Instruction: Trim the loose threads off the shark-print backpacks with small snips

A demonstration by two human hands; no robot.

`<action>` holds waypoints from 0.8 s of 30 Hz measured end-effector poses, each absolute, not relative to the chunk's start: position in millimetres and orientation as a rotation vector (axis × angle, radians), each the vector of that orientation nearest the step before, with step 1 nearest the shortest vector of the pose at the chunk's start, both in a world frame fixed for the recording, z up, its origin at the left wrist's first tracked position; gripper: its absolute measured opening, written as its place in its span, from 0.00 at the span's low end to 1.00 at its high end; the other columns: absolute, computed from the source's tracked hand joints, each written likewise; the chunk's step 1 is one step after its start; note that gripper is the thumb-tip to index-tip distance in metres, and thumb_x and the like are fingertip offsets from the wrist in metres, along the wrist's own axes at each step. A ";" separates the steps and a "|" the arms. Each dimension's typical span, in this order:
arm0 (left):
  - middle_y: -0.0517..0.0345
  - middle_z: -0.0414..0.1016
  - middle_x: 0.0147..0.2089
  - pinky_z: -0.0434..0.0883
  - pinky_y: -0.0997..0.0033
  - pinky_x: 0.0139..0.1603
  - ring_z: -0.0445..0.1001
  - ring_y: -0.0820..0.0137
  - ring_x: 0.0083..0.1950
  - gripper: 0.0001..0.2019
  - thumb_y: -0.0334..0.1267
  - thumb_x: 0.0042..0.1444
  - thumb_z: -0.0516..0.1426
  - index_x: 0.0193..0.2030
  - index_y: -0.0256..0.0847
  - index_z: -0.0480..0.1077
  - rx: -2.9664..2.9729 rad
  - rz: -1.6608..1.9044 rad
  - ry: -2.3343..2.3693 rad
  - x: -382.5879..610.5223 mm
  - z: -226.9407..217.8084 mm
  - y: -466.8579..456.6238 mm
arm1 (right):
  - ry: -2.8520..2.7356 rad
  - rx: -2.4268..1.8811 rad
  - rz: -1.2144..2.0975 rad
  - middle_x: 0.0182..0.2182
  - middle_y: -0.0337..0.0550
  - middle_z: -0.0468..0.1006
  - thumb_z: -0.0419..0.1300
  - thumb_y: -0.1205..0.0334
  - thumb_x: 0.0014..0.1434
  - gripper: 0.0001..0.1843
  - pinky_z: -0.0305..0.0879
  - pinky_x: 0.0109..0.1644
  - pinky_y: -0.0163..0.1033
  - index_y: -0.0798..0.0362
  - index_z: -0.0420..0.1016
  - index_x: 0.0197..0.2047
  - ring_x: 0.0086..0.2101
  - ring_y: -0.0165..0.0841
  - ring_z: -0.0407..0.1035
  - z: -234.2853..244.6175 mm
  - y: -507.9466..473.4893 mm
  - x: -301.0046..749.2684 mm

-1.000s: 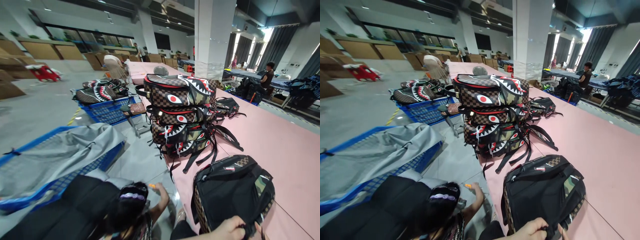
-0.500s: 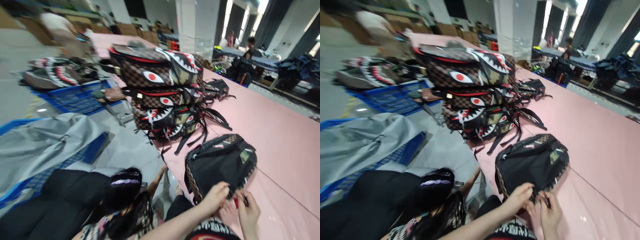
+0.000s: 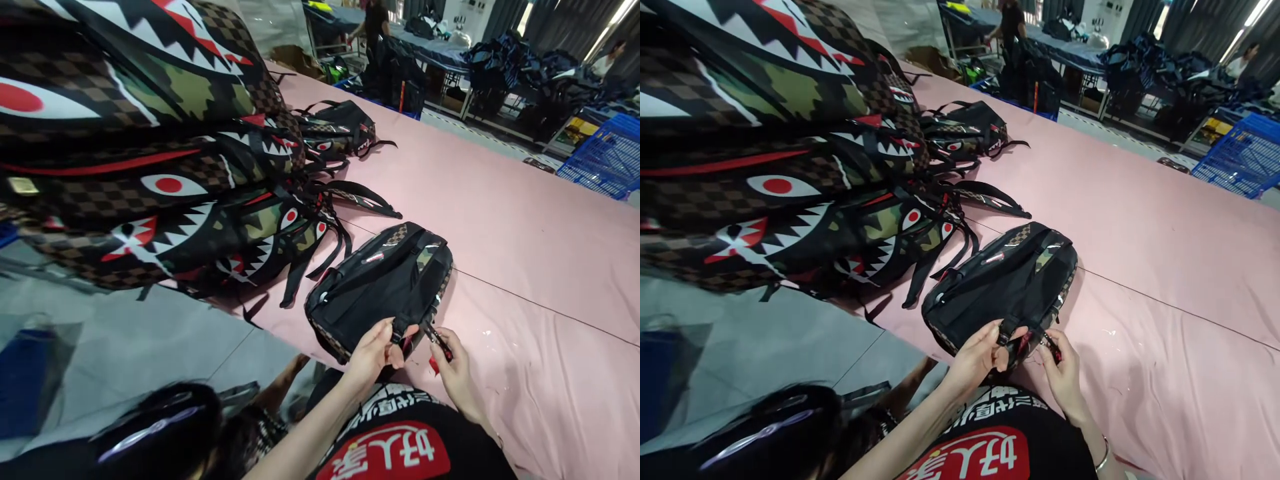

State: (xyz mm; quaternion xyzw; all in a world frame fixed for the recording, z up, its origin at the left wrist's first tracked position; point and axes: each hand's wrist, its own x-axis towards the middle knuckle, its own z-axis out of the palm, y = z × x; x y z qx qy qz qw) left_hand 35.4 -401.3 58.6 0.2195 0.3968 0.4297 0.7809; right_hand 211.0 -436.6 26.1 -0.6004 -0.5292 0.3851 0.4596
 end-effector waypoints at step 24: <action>0.61 0.70 0.18 0.61 0.77 0.20 0.66 0.75 0.17 0.25 0.53 0.49 0.56 0.46 0.35 0.61 0.592 0.842 0.893 42.0 49.2 -406.4 | -1.674 -1.383 0.687 0.32 0.43 0.77 0.58 0.61 0.55 0.11 0.67 0.29 0.33 0.53 0.71 0.42 0.27 0.29 0.69 30.9 -422.1 206.2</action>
